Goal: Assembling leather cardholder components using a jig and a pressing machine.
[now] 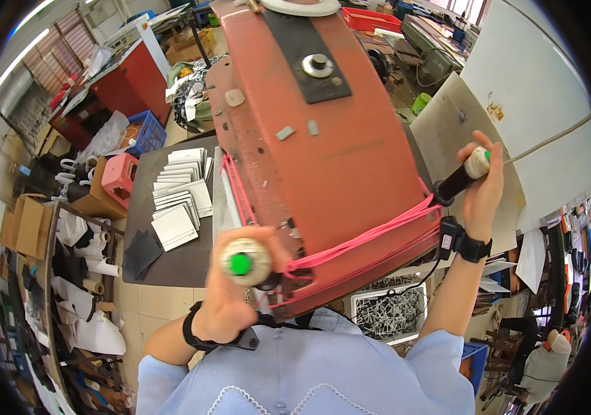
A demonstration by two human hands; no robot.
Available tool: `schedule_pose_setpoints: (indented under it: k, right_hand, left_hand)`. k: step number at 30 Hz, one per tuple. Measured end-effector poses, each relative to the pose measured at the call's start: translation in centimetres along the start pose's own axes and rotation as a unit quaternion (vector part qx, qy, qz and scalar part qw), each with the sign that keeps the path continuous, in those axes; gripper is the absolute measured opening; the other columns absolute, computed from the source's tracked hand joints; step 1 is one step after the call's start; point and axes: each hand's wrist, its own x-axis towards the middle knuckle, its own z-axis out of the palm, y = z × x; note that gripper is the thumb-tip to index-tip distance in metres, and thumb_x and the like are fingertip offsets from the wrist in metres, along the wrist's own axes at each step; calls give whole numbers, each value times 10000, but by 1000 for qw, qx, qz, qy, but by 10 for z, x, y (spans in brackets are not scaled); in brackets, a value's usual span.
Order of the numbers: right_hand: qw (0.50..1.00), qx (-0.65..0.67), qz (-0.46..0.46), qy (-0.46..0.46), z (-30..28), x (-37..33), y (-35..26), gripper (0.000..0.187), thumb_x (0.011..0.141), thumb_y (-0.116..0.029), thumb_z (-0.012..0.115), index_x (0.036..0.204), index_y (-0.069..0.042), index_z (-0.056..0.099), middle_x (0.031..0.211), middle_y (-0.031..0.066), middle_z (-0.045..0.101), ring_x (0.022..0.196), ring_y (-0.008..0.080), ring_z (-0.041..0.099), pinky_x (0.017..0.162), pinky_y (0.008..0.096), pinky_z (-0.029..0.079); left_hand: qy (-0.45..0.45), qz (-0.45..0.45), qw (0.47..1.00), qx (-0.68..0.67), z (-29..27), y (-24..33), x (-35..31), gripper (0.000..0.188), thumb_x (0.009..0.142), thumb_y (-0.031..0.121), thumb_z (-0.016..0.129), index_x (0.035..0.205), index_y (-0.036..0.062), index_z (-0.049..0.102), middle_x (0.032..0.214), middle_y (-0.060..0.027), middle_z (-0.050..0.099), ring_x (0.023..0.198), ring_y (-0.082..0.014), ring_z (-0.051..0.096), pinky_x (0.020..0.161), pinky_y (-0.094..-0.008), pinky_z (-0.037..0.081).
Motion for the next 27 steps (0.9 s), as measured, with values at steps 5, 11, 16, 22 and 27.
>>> schedule_pose_setpoints:
  k: [5,11,16,22,27]
  right_hand:
    - [947,-234,-157,153,18,-25,-21,521,1053,-398,405,1298,42,538,1276,158,588,1218,222,529,1089,359,346]
    - [967,65,39,-243,87,-106,-32,826,948,-707,361,1264,40,519,1152,152,634,1092,245,597,979,362,432]
    - [992,123,27,-28,58,-78,-15,606,1041,-522,352,1172,29,569,899,70,612,823,169,572,791,307,462]
    - [993,99,5,70,21,-23,4,534,1040,-457,432,1135,46,583,936,87,628,877,177,588,838,305,478]
    - [987,75,-37,139,8,5,24,510,1045,-418,450,1237,49,526,1192,157,599,1110,222,565,1022,355,416]
  left_hand:
    - [-132,79,984,86,-11,4,17,974,905,564,596,1538,20,93,1485,-283,315,1327,-373,427,1053,-470,374]
    - [-150,180,950,-208,-23,91,-14,513,1012,426,452,1483,266,325,1179,-69,640,1091,-214,605,996,-493,383]
    - [-243,155,914,-286,-30,107,1,430,1035,364,422,1455,284,374,1125,-1,707,1095,-167,618,1010,-489,362]
    - [-216,131,946,-204,-20,111,-1,436,1038,331,415,1465,270,351,1162,7,700,1112,-168,614,1009,-482,362]
    - [-206,118,955,-177,-19,108,3,443,1040,304,409,1474,258,331,1193,15,694,1127,-169,610,1008,-476,361]
